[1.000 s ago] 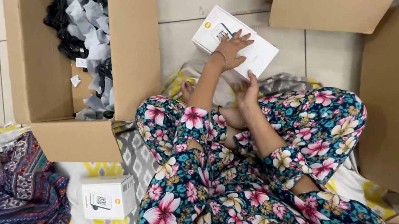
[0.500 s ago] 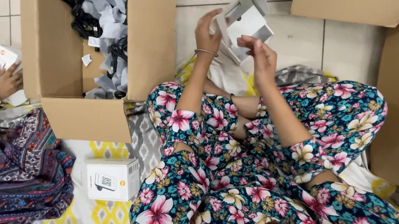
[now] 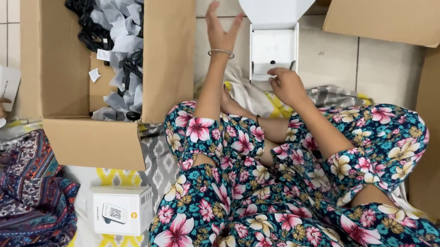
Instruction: The person packages electronic products into retail boxes and scans QR codes into them.
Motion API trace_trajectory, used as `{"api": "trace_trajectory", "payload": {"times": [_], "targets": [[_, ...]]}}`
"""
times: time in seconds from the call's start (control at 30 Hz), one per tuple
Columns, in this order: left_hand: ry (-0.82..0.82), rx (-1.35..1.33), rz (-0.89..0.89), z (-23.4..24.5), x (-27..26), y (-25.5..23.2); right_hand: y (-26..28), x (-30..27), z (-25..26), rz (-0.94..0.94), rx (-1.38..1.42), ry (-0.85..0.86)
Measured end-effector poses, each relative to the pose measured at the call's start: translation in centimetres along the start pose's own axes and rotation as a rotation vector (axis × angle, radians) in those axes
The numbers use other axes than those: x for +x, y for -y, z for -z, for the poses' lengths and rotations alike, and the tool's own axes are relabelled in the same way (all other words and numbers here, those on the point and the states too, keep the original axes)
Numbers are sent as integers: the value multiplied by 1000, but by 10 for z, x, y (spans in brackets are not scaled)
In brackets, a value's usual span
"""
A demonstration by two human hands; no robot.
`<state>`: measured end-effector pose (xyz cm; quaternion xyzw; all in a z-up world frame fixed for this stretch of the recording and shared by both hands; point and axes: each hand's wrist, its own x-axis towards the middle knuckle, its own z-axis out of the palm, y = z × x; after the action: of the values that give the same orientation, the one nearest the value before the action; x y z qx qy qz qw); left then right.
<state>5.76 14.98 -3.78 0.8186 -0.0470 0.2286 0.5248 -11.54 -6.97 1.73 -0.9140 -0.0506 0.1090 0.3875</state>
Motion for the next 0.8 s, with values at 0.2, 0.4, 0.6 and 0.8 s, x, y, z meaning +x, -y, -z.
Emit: {"api": "trace_trajectory", "payload": {"times": [0.2, 0.4, 0.6, 0.8], "targets": [[848, 383, 220, 6, -39, -97, 32, 26, 44, 37, -594, -320], [790, 768, 365, -52, -55, -69, -6, 74, 37, -208, -596, -73], [777, 749, 419, -49, -54, -76, -54, 84, 23, -325, -498, -120], [805, 1001, 322, -60, -48, -114, -31, 47, 79, -366, -372, -51]]}}
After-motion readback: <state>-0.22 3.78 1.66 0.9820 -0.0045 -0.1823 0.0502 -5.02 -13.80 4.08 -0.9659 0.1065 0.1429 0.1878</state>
